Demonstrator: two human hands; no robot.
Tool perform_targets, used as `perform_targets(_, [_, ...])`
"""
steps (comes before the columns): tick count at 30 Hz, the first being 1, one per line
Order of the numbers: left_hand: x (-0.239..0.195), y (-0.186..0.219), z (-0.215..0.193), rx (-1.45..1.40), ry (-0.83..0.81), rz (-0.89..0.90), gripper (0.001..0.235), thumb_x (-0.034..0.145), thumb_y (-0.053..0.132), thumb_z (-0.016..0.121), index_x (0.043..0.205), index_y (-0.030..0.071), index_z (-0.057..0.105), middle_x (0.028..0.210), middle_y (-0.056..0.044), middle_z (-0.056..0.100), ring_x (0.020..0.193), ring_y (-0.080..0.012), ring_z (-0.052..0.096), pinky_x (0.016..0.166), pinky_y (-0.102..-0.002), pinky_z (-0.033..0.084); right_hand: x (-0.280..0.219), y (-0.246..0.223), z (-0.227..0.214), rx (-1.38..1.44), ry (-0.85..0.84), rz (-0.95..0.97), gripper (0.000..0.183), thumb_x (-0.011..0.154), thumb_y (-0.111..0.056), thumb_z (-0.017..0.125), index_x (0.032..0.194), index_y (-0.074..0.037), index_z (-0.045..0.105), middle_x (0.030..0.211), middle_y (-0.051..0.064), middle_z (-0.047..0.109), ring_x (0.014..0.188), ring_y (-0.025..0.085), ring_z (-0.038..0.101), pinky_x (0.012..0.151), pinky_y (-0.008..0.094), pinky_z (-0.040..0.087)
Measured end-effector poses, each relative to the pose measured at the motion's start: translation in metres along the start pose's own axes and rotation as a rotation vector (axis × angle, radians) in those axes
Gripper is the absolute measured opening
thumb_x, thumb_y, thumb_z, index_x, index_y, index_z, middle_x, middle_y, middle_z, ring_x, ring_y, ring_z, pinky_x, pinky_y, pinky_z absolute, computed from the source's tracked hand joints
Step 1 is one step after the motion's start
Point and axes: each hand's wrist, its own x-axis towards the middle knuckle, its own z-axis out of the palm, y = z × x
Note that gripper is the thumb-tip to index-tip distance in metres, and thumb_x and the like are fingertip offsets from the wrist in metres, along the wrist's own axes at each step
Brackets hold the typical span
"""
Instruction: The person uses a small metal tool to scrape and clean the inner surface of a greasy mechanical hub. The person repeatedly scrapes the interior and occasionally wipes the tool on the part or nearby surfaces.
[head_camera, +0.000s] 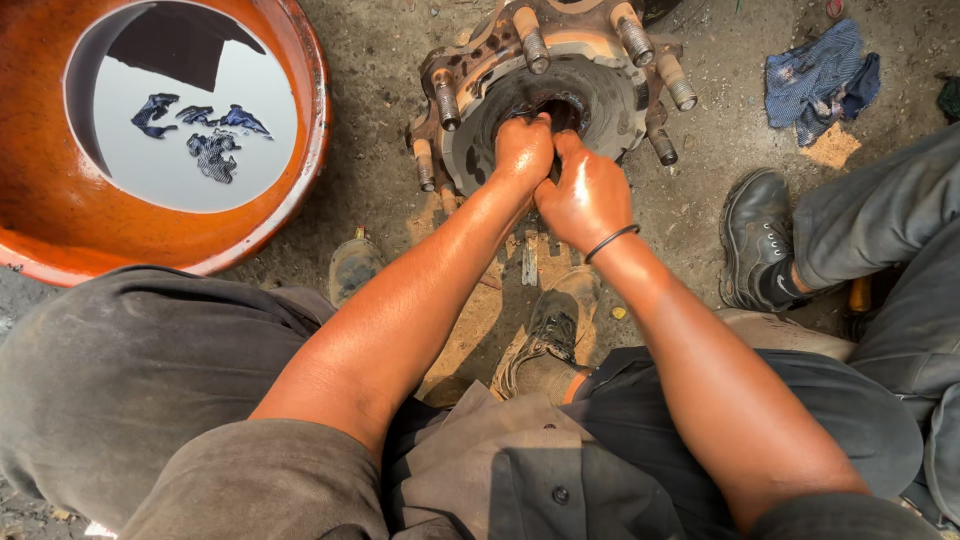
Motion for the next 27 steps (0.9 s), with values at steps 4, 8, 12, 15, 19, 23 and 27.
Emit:
perform_targets(4, [0.0,0.005,-0.008,-0.075,0.039,-0.097,0.034,0.096,0.026,0.06,0.087,-0.006,0.068,0.081,-0.015,0.069,0.066,-0.0204,0.061,0.061,-0.042,0.049,0.003,-0.004,-0.003,0.036,-0.003,-0.042,0.044,0.082,-0.021,0.07,0.121,-0.002,0.062,0.076,0.027,0.069,0.073,0.048,0.068,0.069,0.057,0.054])
perform_targets(8, [0.006,0.009,-0.006,-0.291,-0.271,-0.14,0.031,0.098,0.024,0.064,0.089,-0.005,0.065,0.081,-0.01,0.064,0.067,-0.0191,0.057,0.062,-0.042,0.049,-0.002,-0.008,-0.003,0.005,0.04,0.067,0.052,0.082,-0.021,0.069,0.126,0.005,0.057,0.073,0.029,0.068,0.07,0.049,0.067,0.067,0.058,0.053])
perform_targets(12, [0.0,0.017,0.007,-0.156,-0.157,-0.132,0.037,0.1,0.025,0.06,0.084,-0.007,0.063,0.075,-0.012,0.061,0.063,-0.0212,0.052,0.056,-0.045,0.045,-0.001,-0.005,-0.011,0.067,0.027,0.071,0.047,0.081,-0.019,0.066,0.123,0.002,0.061,0.078,0.028,0.069,0.074,0.047,0.069,0.07,0.055,0.055])
perform_targets(15, [-0.009,0.024,0.006,-0.103,-0.002,-0.177,0.039,0.101,0.026,0.058,0.083,-0.008,0.066,0.076,-0.014,0.064,0.063,-0.0217,0.057,0.056,-0.045,0.045,0.002,-0.001,-0.018,0.113,0.051,-0.034,0.039,0.08,-0.02,0.067,0.115,-0.001,0.067,0.083,0.028,0.07,0.078,0.047,0.069,0.072,0.055,0.055])
perform_targets(19, [-0.006,0.025,-0.005,-0.208,-0.087,-0.223,0.035,0.1,0.024,0.058,0.095,-0.009,0.068,0.085,-0.015,0.07,0.068,-0.022,0.064,0.061,-0.044,0.052,0.0,-0.005,-0.015,0.077,0.019,0.032,0.042,0.08,-0.02,0.066,0.117,-0.001,0.066,0.079,0.028,0.07,0.075,0.048,0.068,0.073,0.056,0.054])
perform_targets(23, [0.01,0.011,-0.027,-0.367,-0.265,-0.29,0.03,0.1,0.017,0.06,0.111,-0.01,0.064,0.087,-0.014,0.063,0.069,-0.0236,0.057,0.061,-0.047,0.049,-0.005,-0.025,-0.002,0.04,0.033,0.072,0.044,0.082,-0.021,0.067,0.119,0.002,0.063,0.078,0.029,0.069,0.075,0.048,0.068,0.071,0.058,0.054])
perform_targets(27, [0.014,0.002,-0.04,-0.151,-0.258,-0.13,0.03,0.097,0.02,0.057,0.113,-0.002,0.07,0.089,-0.014,0.072,0.072,-0.0199,0.063,0.064,-0.041,0.052,-0.007,-0.038,0.001,0.016,0.009,0.017,0.04,0.082,-0.024,0.068,0.112,0.002,0.064,0.077,0.028,0.069,0.074,0.049,0.068,0.07,0.058,0.054])
